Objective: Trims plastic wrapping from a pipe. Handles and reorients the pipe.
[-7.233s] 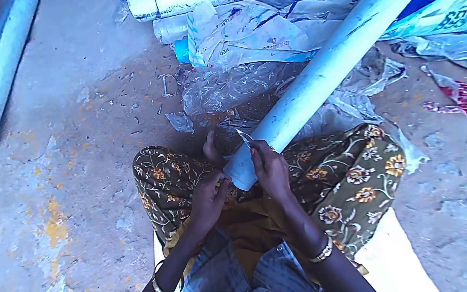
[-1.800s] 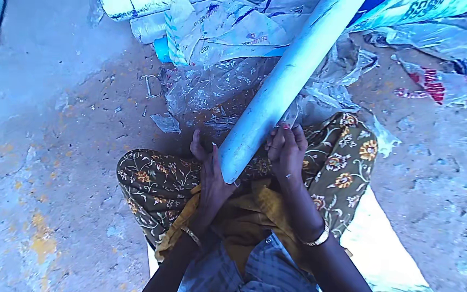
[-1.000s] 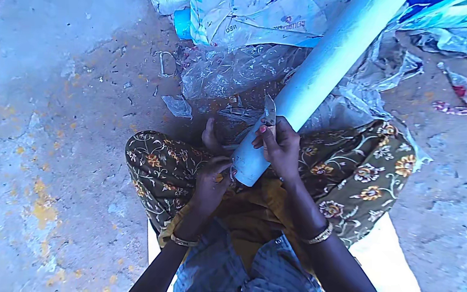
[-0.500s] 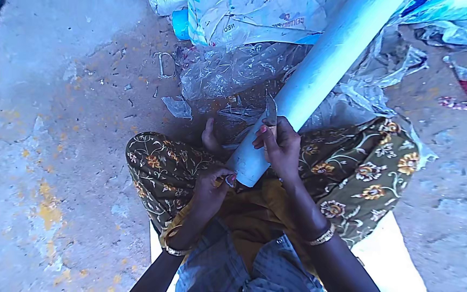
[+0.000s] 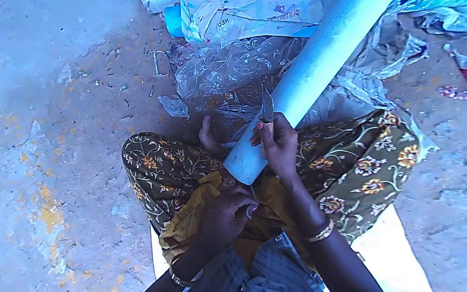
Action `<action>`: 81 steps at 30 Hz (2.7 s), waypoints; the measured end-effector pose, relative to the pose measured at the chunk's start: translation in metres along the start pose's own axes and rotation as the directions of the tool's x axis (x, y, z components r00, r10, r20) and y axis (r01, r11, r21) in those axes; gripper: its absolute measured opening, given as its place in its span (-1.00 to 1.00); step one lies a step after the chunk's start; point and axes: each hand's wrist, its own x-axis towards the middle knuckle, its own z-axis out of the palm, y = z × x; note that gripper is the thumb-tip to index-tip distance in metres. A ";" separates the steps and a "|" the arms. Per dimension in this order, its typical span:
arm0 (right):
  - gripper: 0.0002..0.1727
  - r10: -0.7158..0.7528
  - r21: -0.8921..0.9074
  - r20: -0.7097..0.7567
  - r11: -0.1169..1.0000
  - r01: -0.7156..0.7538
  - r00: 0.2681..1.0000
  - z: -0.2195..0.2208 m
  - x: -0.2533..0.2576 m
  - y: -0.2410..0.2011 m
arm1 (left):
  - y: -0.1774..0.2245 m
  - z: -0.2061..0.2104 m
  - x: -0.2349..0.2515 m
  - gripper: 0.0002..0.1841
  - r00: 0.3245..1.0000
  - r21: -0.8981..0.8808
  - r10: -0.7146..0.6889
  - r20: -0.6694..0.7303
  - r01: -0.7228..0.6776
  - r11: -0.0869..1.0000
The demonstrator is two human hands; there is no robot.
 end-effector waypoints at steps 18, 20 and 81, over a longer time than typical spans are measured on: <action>-0.79 0.019 0.035 0.025 0.999 -0.020 1.000 0.002 -0.001 -0.002 | 0.002 0.013 -0.003 -0.79 0.996 -0.068 0.074 -0.040 -0.077 0.995; -0.79 0.008 0.027 0.030 1.000 -0.009 1.000 0.005 0.000 -0.001 | -0.003 0.007 0.005 -0.78 0.990 -0.206 0.006 -0.140 -0.035 0.978; -0.81 0.114 -0.103 0.051 0.989 -0.108 0.992 0.077 0.057 -0.010 | -0.140 -0.150 0.190 -0.58 0.873 -0.048 -0.392 -0.289 0.396 0.917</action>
